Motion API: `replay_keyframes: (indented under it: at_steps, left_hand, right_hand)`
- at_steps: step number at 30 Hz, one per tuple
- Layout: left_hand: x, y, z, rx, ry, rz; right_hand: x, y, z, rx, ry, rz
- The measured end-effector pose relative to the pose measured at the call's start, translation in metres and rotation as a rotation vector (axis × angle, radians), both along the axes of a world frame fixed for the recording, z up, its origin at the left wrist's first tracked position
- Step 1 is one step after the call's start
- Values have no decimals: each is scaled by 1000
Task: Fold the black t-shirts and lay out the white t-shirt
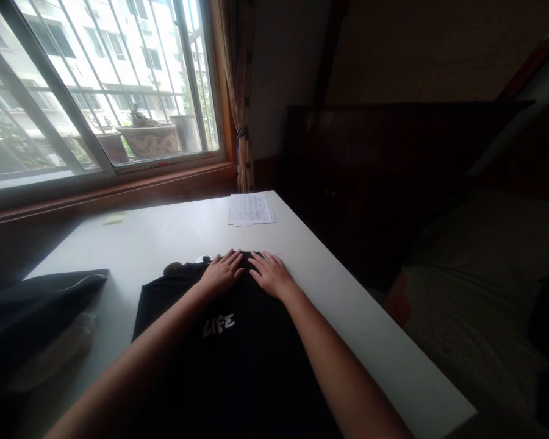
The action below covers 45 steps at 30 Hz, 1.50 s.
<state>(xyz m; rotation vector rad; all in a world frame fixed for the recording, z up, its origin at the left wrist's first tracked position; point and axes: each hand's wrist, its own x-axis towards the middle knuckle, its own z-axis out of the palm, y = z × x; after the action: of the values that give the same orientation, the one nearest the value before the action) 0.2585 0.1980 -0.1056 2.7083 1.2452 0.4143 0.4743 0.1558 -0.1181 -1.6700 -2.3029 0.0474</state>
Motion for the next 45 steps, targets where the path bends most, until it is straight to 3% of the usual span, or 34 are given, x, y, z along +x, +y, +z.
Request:
replay_keyframes:
  at_steps: [8,13,18,27,32,36,45]
  left_hand:
    - [-7,2,-7,-28,40,77]
    - [-7,1,-8,-29,41,91]
    - [-6,0,-8,-24,28,109]
    - [1,4,-2,-4,-25,210]
    - [6,-5,8,55,-42,73]
    - [15,-14,7,42,-14,-73]
    - [13,-14,-1,48,31,122]
  right_hand:
    - [4,-1,-2,-47,-18,-19]
    - [6,-1,-5,22,4,-37]
    - [8,0,-9,115,45,-88]
    - [6,-2,-7,79,-15,-89]
    - [7,0,-10,65,-15,-96]
    - [8,2,-12,60,-18,-103]
    - [9,1,-12,41,-24,-110]
